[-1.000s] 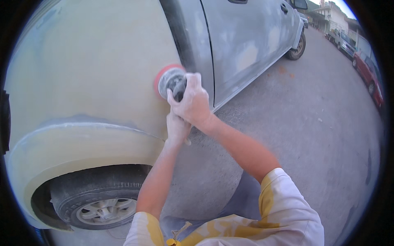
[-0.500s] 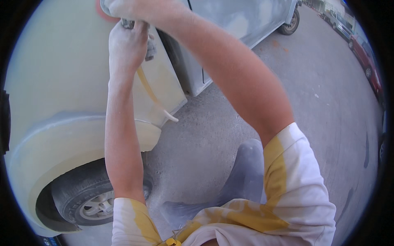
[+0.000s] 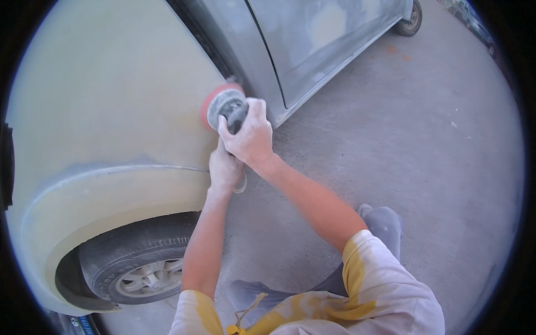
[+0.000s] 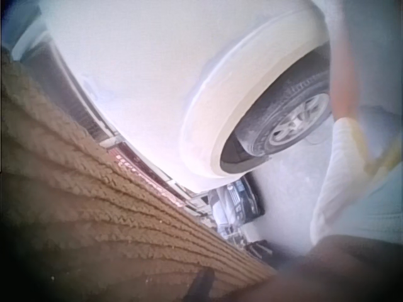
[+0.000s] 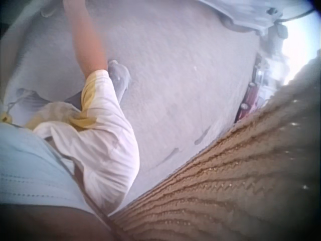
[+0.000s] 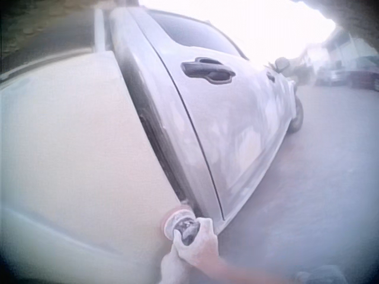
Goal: The person uses a handheld orbital sander to smooth a white car fender. They move the sander across the curved surface, occasionally pausing to wipe the area with their gloved hand to check the finish.
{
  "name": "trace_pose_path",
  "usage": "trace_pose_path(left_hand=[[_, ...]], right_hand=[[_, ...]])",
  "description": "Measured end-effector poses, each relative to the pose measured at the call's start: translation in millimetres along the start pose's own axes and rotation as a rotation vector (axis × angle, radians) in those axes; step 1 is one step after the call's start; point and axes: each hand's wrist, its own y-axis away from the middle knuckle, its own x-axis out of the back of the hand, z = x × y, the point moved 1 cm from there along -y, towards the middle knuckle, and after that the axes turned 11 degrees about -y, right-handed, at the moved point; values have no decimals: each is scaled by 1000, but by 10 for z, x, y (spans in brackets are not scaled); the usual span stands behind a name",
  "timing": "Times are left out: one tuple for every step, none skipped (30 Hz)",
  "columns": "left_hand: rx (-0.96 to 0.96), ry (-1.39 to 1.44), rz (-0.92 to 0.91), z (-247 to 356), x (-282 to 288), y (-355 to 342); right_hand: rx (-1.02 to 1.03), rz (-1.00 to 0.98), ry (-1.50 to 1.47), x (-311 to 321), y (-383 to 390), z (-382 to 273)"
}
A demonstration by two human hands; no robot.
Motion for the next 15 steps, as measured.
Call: trace_pose_path(left_hand=[[28,-48,-69,-54,-52,55],[46,-87,-105,-82,-81,94],[65,-124,-143,-98,-84,132],[82,-159,-182,-92,-65,143],[61,-163,-153,-73,-11,149],[41,-164,-123,-33,57,138],[22,-163,-92,12,146,110],[0,-147,-32,73,236,41],[-22,-133,5,123,349,-23],[-59,-113,51,172,451,-75],[-23,-90,32,217,517,-112],[-3,-62,24,255,563,-136],[-34,-21,76,294,580,-143],[16,-53,29,317,564,-127],[16,-73,42,335,521,-91]], right_hand=[[-75,-1,-30,-2,110,80],[-150,2,-58,3,189,134],[-286,-5,-75,5,240,163],[-240,18,-84,9,250,151],[-256,27,-80,1,239,104],[-352,19,-61,4,196,47],[-276,31,-56,-11,105,-43],[-158,45,-81,-18,-2,-145],[-115,47,-96,-34,-118,-244],[-105,37,-110,-59,-227,-330],[-91,31,-126,-79,-318,-399],[8,44,-154,-76,-375,-445],[-100,4,-154,-62,-404,-434],[-124,-14,-170,-41,-398,-408],[-72,-9,-198,-22,-367,-354]])
